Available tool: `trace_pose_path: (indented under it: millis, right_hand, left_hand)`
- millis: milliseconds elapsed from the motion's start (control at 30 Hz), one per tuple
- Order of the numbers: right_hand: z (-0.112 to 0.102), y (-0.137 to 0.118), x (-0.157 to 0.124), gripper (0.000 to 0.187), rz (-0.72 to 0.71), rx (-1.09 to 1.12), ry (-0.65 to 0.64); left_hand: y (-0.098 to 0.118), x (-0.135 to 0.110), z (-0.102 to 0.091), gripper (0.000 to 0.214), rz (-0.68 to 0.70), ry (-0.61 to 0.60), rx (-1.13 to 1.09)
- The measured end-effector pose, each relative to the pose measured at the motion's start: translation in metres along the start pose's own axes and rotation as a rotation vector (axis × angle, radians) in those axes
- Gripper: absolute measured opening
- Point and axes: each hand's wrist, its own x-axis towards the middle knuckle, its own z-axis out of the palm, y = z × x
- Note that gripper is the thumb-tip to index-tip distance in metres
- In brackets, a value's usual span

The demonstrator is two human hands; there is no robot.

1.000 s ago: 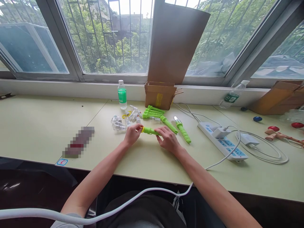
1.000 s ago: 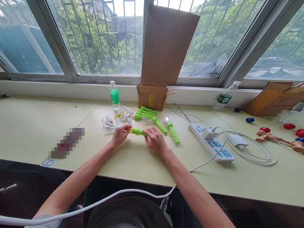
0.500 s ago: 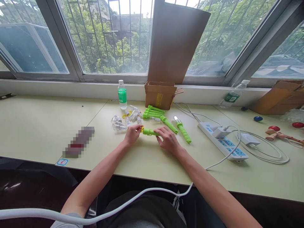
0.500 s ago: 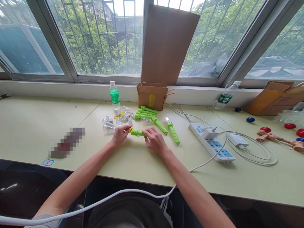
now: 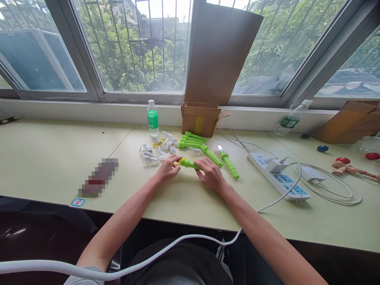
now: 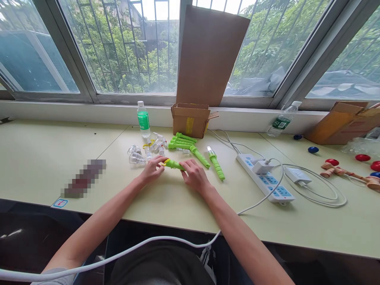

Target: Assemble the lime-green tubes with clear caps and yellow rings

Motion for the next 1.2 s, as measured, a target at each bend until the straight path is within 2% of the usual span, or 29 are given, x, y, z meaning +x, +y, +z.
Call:
trace_pose_path:
  millis: [167, 467, 833, 1200]
  right_hand:
    - [0.000, 0.001, 0.000, 0.025, 0.009, -0.002, 0.004]
    - [-0.001, -0.001, 0.000, 0.025, -0.013, -0.013, 0.006]
    - [0.004, -0.002, -0.002, 0.028, -0.021, -0.104, -0.007]
    - [0.010, -0.003, -0.004, 0.058, -0.050, -0.121, -0.055]
  left_hand:
    - [0.004, -0.002, 0.001, 0.037, 0.029, 0.012, 0.005]
    - [0.005, -0.003, 0.000, 0.031, -0.035, -0.010, 0.009]
    - [0.008, 0.000, 0.003, 0.025, -0.136, 0.020, -0.235]
    - [0.017, 0.000, -0.002, 0.025, -0.140, -0.042, -0.342]
